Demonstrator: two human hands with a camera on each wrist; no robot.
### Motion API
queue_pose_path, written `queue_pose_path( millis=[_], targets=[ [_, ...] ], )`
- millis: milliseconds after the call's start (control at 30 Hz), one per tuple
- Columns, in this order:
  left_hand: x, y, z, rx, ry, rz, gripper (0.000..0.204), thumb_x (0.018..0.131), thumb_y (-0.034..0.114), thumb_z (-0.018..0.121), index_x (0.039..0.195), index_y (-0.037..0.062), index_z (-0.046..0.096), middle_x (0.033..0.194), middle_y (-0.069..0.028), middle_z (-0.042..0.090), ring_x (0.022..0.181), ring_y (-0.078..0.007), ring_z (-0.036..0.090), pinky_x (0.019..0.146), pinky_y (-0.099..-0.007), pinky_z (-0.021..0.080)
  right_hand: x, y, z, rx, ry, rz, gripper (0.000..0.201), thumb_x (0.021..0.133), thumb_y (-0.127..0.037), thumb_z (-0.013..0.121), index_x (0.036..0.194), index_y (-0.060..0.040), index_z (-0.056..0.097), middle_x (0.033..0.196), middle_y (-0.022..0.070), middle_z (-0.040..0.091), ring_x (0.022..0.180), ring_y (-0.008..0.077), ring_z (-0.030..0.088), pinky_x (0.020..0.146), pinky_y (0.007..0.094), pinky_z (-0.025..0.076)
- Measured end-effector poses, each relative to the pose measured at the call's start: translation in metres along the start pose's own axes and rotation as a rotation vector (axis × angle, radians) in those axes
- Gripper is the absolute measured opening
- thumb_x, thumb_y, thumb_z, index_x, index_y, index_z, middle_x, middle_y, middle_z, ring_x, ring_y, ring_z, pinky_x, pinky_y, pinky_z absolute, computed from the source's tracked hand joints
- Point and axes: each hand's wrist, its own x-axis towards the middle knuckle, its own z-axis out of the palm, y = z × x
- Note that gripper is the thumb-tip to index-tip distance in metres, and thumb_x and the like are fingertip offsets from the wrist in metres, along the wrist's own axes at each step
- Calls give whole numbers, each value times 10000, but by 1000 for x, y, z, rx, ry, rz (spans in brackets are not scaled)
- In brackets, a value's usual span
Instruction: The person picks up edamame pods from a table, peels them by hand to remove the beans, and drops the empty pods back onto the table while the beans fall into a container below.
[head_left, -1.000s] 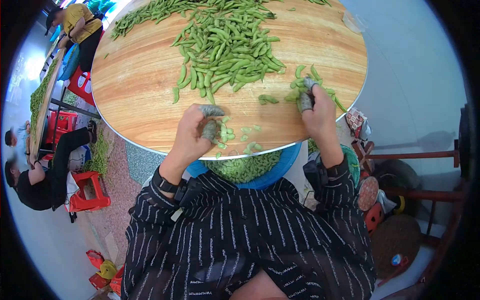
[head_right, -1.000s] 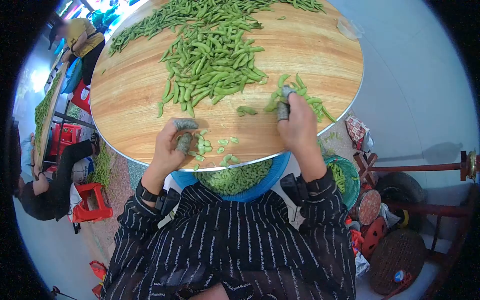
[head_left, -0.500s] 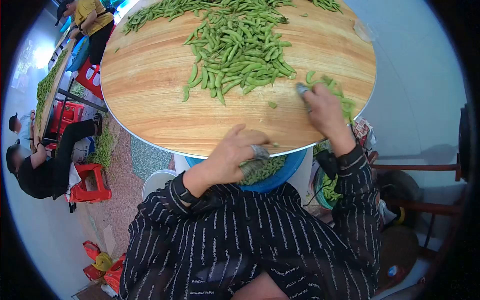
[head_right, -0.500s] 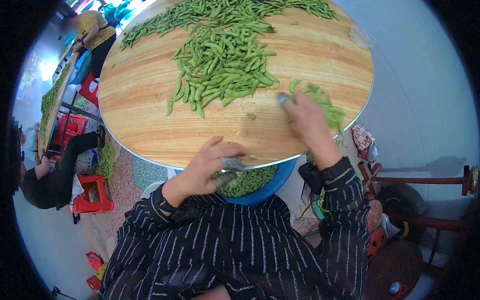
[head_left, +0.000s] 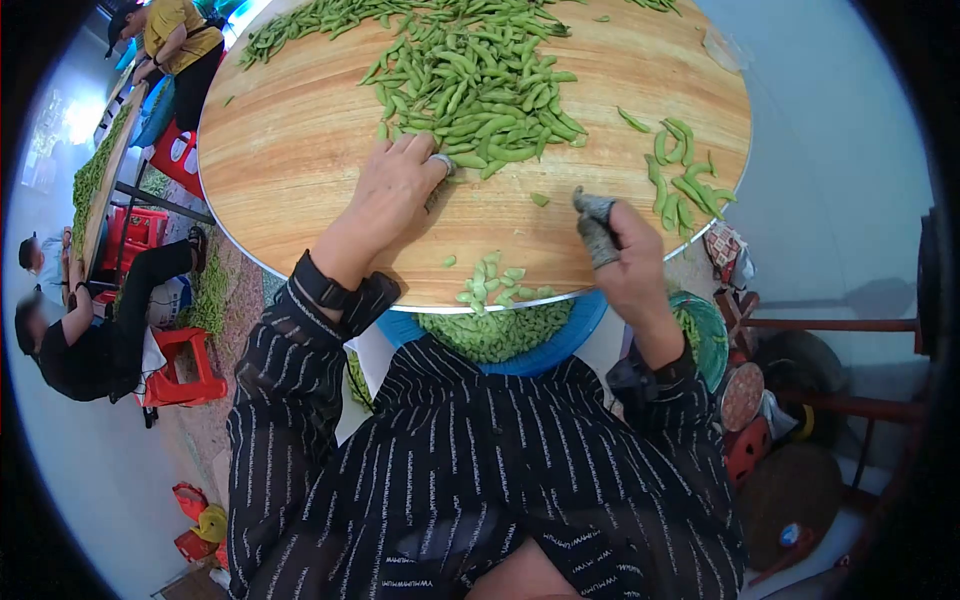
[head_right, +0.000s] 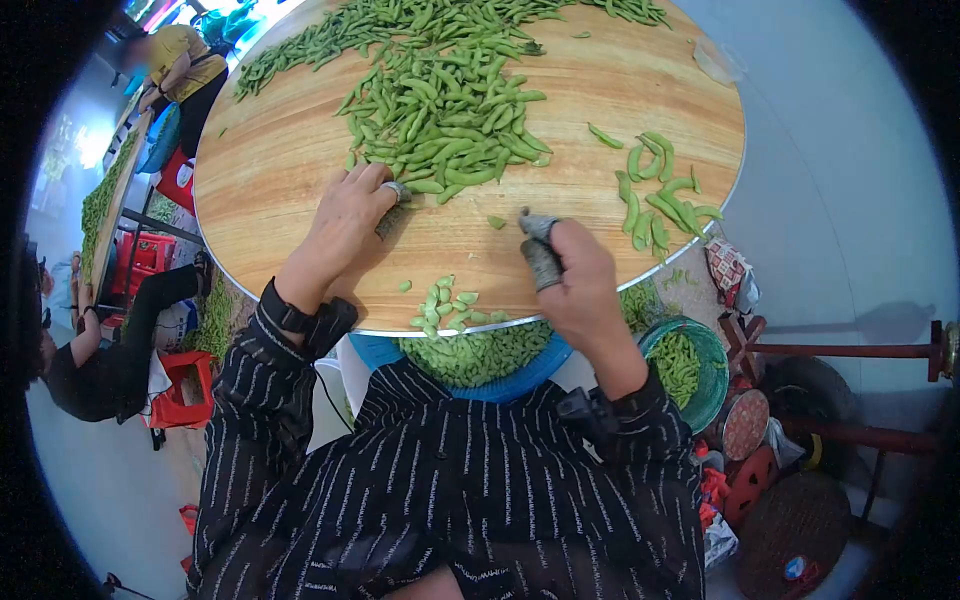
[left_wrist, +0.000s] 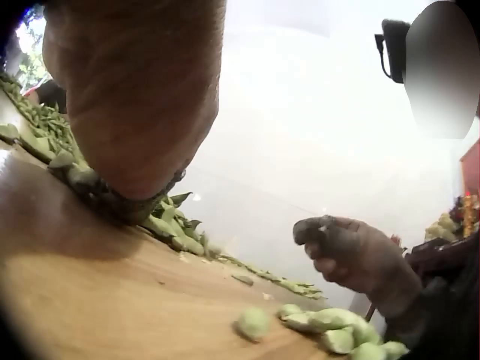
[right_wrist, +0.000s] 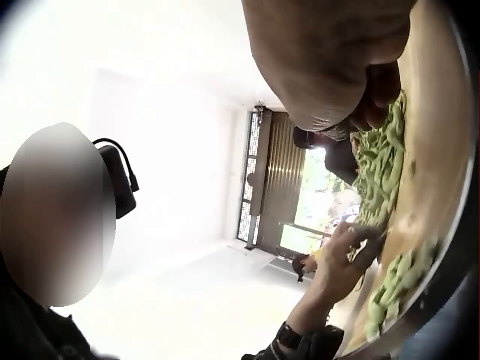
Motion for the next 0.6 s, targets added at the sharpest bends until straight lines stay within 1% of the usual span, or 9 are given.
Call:
queue_pose_path(
  millis=[67, 167, 200, 233, 267, 333, 367, 500, 600],
  targets=[
    [-5, 6, 1, -63, 68, 17, 234, 633, 29, 563, 866, 36, 544, 860, -114, 502, 876, -277, 468, 741, -365, 356, -5, 0, 11, -150, -19, -81, 228, 752, 8, 527, 980, 16, 541, 809, 136, 551, 770, 210, 553, 700, 271, 421],
    [-18, 19, -1, -316, 258, -81, 219, 698, -1, 548, 911, 24, 504, 905, -97, 520, 843, -234, 508, 718, -319, 401, -8, -1, 26, 203, -109, -7, 230, 788, -31, 530, 1013, 16, 539, 799, 81, 566, 713, 155, 538, 647, 257, 433],
    [-23, 29, -2, -775, 242, -216, 205, 738, 1, 536, 937, 20, 489, 897, -85, 522, 825, -189, 511, 704, -287, 409, -7, -9, 28, 206, -113, -8, 230, 788, -31, 530, 1013, 16, 539, 799, 81, 566, 713, 155, 538, 647, 257, 433],
    [-26, 37, -2, -1235, 220, -349, 192, 779, 2, 525, 964, 16, 473, 890, -73, 524, 807, -144, 515, 689, -254, 416, -5, -20, 26, 432, -154, 177, 230, 794, -34, 525, 1019, 8, 540, 793, 49, 565, 685, 118, 522, 621, 233, 425],
    [-28, 43, 0, -1234, 223, -349, 192, 779, 2, 525, 964, 16, 473, 890, -73, 524, 807, -144, 515, 689, -254, 416, -3, -28, 26, 656, -192, 365, 229, 800, -37, 520, 1025, 0, 541, 788, 17, 563, 657, 82, 505, 595, 209, 417],
    [-31, 51, 6, -1161, 260, -237, 199, 792, -6, 529, 978, 10, 461, 849, -45, 519, 766, -89, 494, 658, -211, 410, -3, -35, 30, 761, -267, 394, 229, 803, -41, 518, 1029, -7, 541, 790, -5, 558, 654, 54, 490, 582, 186, 405],
    [-32, 54, 7, -1095, 259, -223, 239, 738, 61, 603, 939, 18, 482, 676, -56, 483, 601, -125, 477, 559, -242, 394, -3, -37, 32, 866, -344, 425, 230, 806, -45, 517, 1033, -14, 542, 793, -27, 552, 650, 25, 475, 570, 163, 392],
    [-35, 60, -5, -991, 158, -254, 272, 701, 42, 617, 936, 17, 483, 731, -94, 497, 638, -172, 503, 572, -264, 402, -4, -40, 37, 838, -312, 466, 224, 799, -56, 536, 1020, -19, 547, 794, -31, 552, 653, 13, 465, 560, 155, 381],
    [-38, 62, -8, -846, 167, -172, 309, 643, -7, 606, 924, 5, 478, 771, -143, 494, 686, -267, 513, 589, -316, 410, -5, -36, 41, 804, -290, 388, 215, 771, -43, 569, 985, -31, 559, 797, -62, 546, 647, -13, 469, 528, 119, 361]
  ],
)
